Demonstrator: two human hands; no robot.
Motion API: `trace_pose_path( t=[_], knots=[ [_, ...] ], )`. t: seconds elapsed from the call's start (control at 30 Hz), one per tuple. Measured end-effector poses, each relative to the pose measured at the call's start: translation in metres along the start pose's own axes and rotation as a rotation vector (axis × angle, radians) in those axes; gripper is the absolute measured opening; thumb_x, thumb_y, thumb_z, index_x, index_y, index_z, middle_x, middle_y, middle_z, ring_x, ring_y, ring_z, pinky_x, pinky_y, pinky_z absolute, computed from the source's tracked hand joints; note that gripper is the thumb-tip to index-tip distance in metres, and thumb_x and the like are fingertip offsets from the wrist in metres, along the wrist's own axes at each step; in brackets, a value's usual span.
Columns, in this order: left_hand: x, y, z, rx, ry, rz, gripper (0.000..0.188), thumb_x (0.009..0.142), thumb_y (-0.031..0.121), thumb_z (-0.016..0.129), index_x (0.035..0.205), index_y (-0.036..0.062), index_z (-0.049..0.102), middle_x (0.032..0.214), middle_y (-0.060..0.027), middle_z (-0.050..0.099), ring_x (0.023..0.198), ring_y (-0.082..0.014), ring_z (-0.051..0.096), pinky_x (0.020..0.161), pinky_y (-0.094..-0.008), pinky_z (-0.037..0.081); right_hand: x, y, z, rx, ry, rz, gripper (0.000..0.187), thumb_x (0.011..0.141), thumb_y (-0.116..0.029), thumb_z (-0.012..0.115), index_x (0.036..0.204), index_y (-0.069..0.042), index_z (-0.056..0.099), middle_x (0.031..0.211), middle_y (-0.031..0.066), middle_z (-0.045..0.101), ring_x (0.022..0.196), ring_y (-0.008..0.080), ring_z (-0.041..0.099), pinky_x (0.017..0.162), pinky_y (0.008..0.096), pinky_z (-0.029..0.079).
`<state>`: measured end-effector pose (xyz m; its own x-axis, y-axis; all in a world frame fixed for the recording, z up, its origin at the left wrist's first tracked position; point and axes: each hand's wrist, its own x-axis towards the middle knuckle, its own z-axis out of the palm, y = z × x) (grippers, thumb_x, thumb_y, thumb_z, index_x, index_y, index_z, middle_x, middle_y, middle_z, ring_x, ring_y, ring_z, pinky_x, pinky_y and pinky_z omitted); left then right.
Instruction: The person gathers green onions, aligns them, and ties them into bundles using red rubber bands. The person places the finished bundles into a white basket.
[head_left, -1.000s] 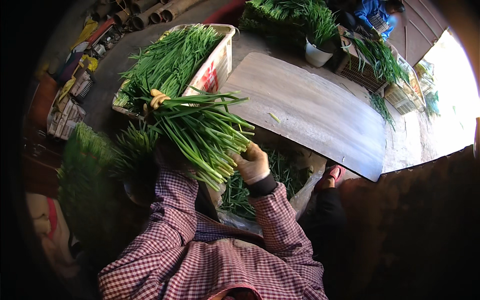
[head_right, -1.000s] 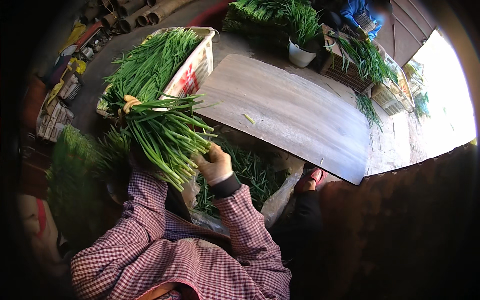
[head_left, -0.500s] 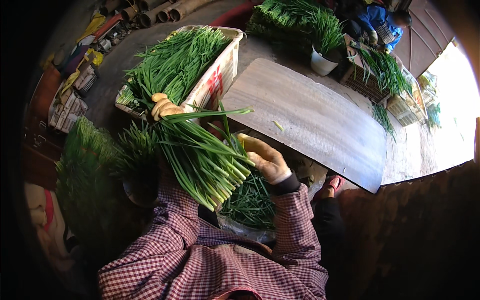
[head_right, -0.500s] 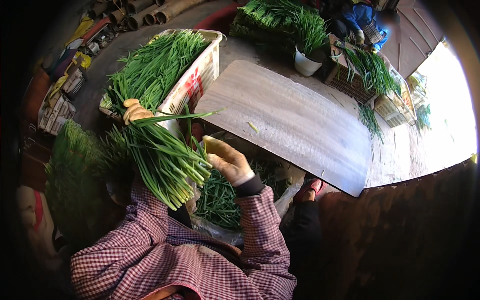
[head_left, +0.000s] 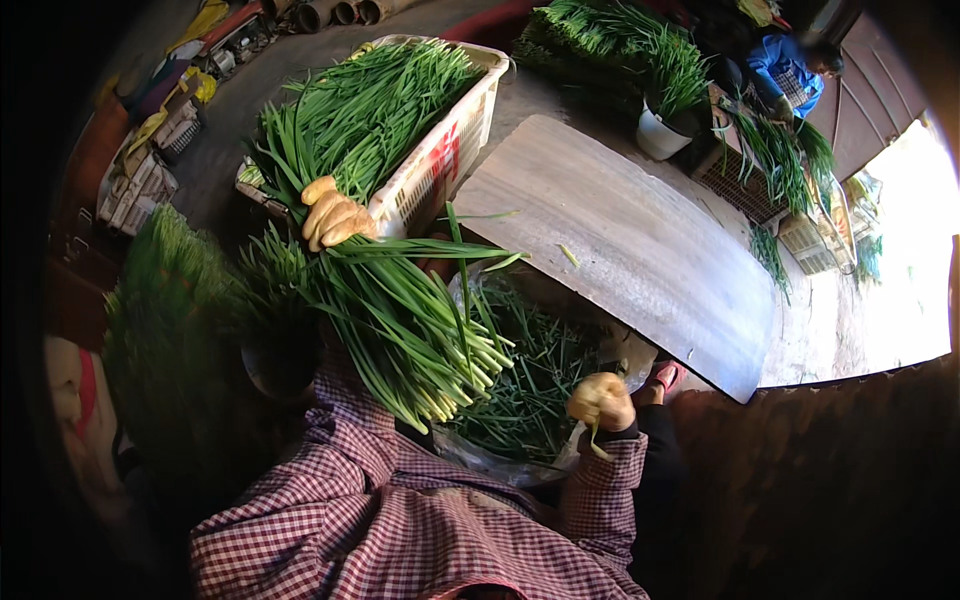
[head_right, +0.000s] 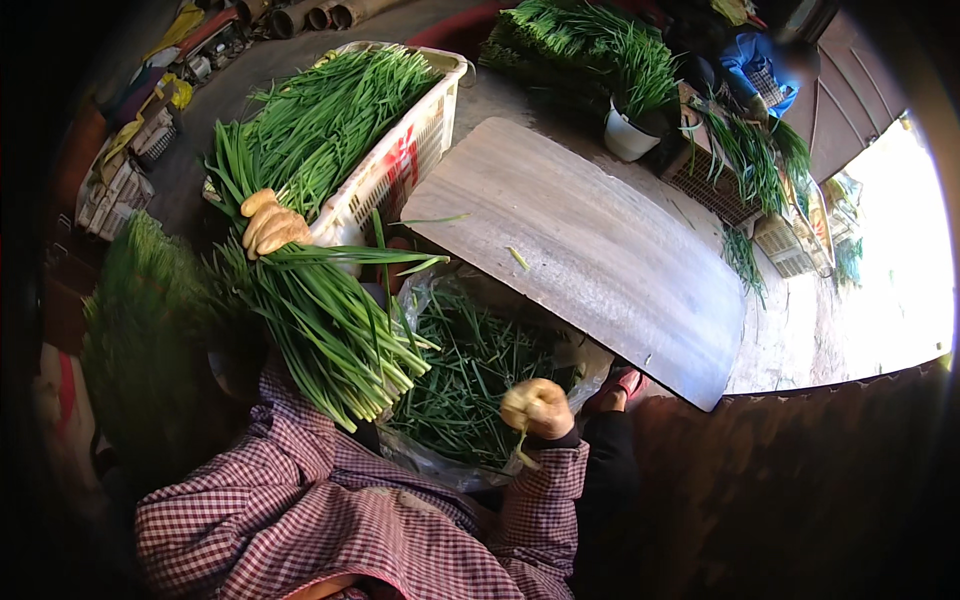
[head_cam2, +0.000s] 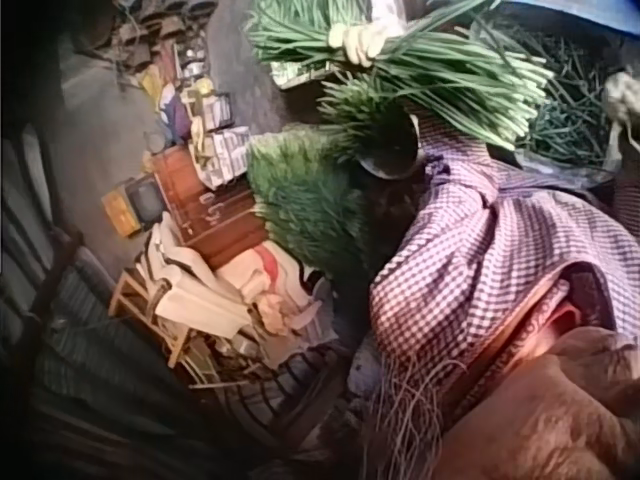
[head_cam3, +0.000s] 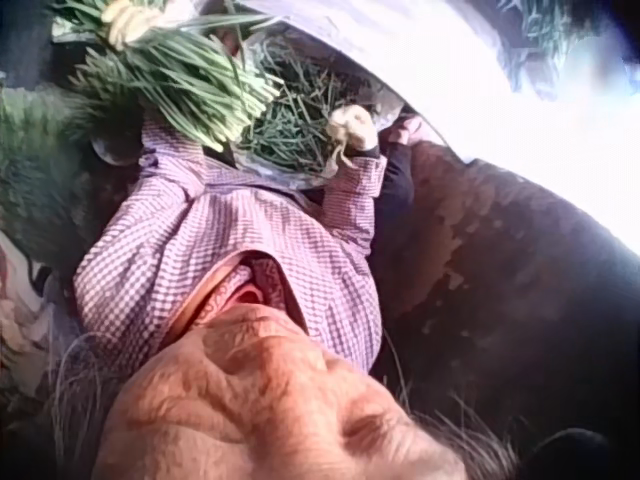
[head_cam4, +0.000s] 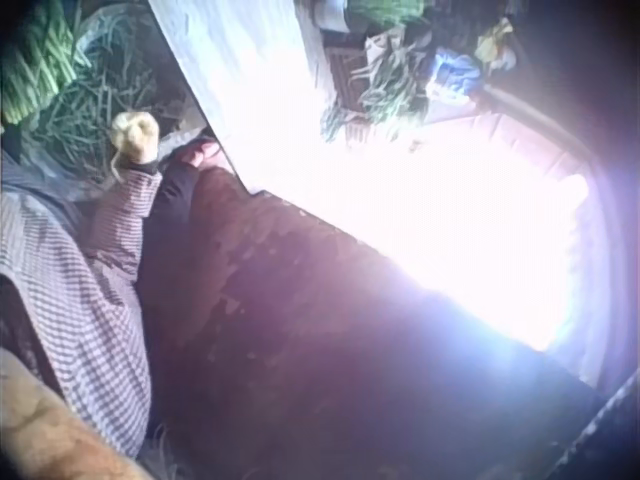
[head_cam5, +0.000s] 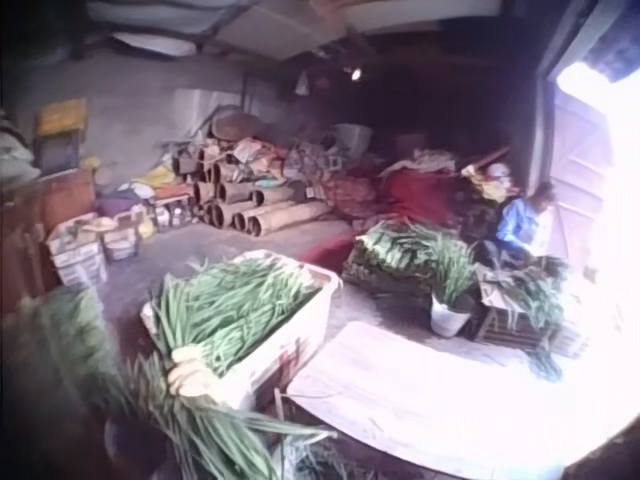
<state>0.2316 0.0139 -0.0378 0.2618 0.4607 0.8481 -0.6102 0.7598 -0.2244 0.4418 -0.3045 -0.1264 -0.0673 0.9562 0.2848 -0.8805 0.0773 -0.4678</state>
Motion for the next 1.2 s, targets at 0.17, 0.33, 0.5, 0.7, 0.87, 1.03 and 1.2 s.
trace_pose_path(
  t=[0.17, 0.33, 0.5, 0.7, 0.87, 1.03, 1.2],
  knots=[
    [-0.003, -0.006, -0.004, 0.015, 0.028, -0.023, 0.014, 0.088, 0.009, 0.033, 0.092, -0.0010, 0.040, 0.062, -0.0084, 0.058, 0.059, -0.0178, 0.056, 0.071, -0.0322, 0.048, 0.020, 0.019, 0.012, -0.998, 0.556, 0.016, 0.034, 0.079, -0.017, 0.063, 0.110, -0.004, 0.055, 0.102, 0.0063, 0.060, 0.092, 0.0145, 0.057, 0.081, 0.0290, 0.045],
    [-0.002, 0.001, 0.010, 0.068, 0.045, -0.025, 0.014, 0.087, 0.009, 0.033, 0.092, -0.0015, 0.039, 0.061, -0.0081, 0.057, 0.056, -0.0176, 0.056, 0.071, -0.0323, 0.047, 0.098, 0.007, 0.084, -0.748, 0.390, -0.027, 0.039, 0.080, -0.016, 0.062, 0.114, -0.001, 0.051, 0.092, 0.0043, 0.060, 0.081, 0.0097, 0.055, 0.072, 0.0226, 0.044],
    [-0.004, -0.001, 0.008, 0.064, 0.036, -0.034, 0.014, 0.087, 0.009, 0.032, 0.092, -0.0019, 0.039, 0.059, -0.0079, 0.057, 0.054, -0.0173, 0.056, 0.072, -0.0324, 0.047, 0.092, 0.029, 0.071, -0.440, 0.472, -0.172, 0.025, 0.077, -0.001, 0.059, 0.101, 0.001, 0.055, 0.086, 0.0063, 0.059, 0.070, 0.0105, 0.054, 0.060, 0.0217, 0.043],
    [-0.006, -0.006, 0.007, 0.072, 0.024, -0.069, 0.014, 0.087, 0.010, 0.032, 0.092, -0.0024, 0.038, 0.058, -0.0076, 0.057, 0.052, -0.0170, 0.055, 0.073, -0.0325, 0.047, 0.035, 0.002, 0.048, 0.112, -0.126, -0.152, 0.018, 0.075, -0.010, 0.061, 0.084, 0.003, 0.052, 0.073, 0.0155, 0.055, 0.057, 0.0199, 0.054, 0.047, 0.0304, 0.044],
    [-0.008, -0.026, -0.033, -0.086, -0.060, -0.159, 0.015, 0.086, 0.010, 0.032, 0.092, -0.0028, 0.037, 0.056, -0.0073, 0.056, 0.049, -0.0168, 0.055, 0.073, -0.0326, 0.046, 0.066, -0.023, 0.053, -0.904, 0.413, 0.081, 0.047, 0.082, -0.021, 0.056, 0.121, 0.002, 0.043, 0.113, 0.0101, 0.053, 0.104, 0.0175, 0.048, 0.092, 0.0312, 0.036],
    [0.015, -0.018, -0.034, -0.198, -0.309, -0.298, 0.015, 0.086, 0.010, 0.032, 0.092, -0.0033, 0.037, 0.055, -0.0070, 0.056, 0.047, -0.0166, 0.054, 0.074, -0.0327, 0.046, 0.126, 0.022, 0.072, -0.792, 0.271, 0.126, 0.033, 0.082, -0.016, 0.058, 0.111, -0.003, 0.053, 0.099, 0.0056, 0.059, 0.088, 0.0127, 0.055, 0.079, 0.0272, 0.045],
    [0.009, 0.026, -0.047, -0.112, -0.440, -0.442, 0.009, 0.086, 0.011, 0.035, 0.085, 0.0030, 0.031, 0.052, -0.0082, 0.055, 0.046, -0.0175, 0.055, 0.072, -0.0329, 0.045, 0.096, 0.018, 0.048, -0.357, 0.313, -0.028, 0.033, 0.088, -0.022, 0.050, 0.107, 0.004, 0.052, 0.088, 0.0086, 0.061, 0.071, 0.0134, 0.056, 0.069, 0.0237, 0.045]
  ],
)
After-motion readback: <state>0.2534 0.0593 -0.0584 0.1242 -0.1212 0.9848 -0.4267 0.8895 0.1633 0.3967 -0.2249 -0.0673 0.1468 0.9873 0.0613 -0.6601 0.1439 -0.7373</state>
